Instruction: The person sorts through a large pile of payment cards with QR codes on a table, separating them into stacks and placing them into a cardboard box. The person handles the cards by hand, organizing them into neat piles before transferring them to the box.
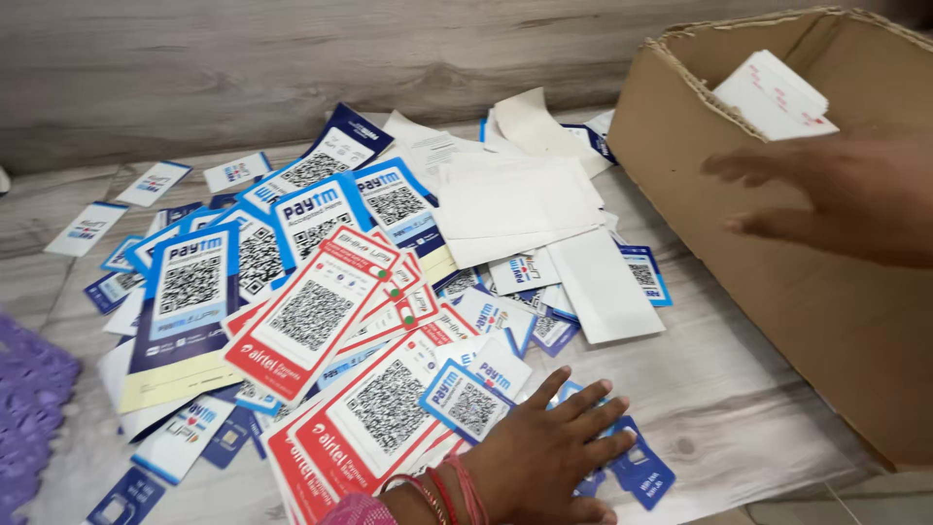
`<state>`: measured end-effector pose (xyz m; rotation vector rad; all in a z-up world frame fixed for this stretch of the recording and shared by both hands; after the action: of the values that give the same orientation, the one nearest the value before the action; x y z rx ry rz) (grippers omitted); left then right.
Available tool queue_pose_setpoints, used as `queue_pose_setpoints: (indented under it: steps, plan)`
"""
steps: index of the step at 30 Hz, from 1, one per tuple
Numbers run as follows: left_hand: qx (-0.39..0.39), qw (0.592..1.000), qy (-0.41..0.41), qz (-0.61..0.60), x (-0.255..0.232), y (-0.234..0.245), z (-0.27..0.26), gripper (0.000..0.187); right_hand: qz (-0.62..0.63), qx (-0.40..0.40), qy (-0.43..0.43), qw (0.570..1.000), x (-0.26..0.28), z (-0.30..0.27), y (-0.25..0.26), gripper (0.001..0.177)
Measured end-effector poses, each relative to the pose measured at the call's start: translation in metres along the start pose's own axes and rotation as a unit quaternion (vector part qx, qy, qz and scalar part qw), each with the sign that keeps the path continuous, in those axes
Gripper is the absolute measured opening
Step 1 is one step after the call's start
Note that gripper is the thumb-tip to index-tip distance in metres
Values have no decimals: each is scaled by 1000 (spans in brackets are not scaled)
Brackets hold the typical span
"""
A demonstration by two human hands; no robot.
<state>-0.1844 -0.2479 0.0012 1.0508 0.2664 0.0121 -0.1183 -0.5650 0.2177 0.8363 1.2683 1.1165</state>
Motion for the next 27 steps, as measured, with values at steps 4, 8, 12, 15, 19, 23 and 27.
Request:
queue_pose_setpoints:
  steps: [4,8,12,15,19,23,27]
  plan:
    - [-45,997,49,35,19,-6,-26,74,5,119,39,992,118,11,24,66]
    - [-70,987,125,79,52,-4,1,71,108,111,101,983,194,37,8,59]
    - [-117,975,138,130,78,19,16,55,227,2,94,969,231,62,-32,51]
    - [-99,960,204,167,104,38,2,34,344,-80,57,934,242,76,-66,42]
    - [-252,885,304,247,152,88,-64,34,410,-70,1,909,265,78,-100,42]
    - [-254,811,440,291,179,129,-129,76,362,-190,234,882,309,77,-113,58]
    - [-282,800,458,266,177,134,-150,81,315,-167,264,896,331,90,-124,65]
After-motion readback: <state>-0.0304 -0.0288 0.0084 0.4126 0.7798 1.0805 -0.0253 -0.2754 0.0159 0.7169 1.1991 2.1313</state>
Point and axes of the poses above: each hand's wrist, its own z-axis towards the middle knuckle, its own y-axis out of the back of the hand, x = y × z, the point moved 1 cm from there along z, towards the middle knuckle, and after that the axes turned 11 degrees about -x, right-handed, at the moved point
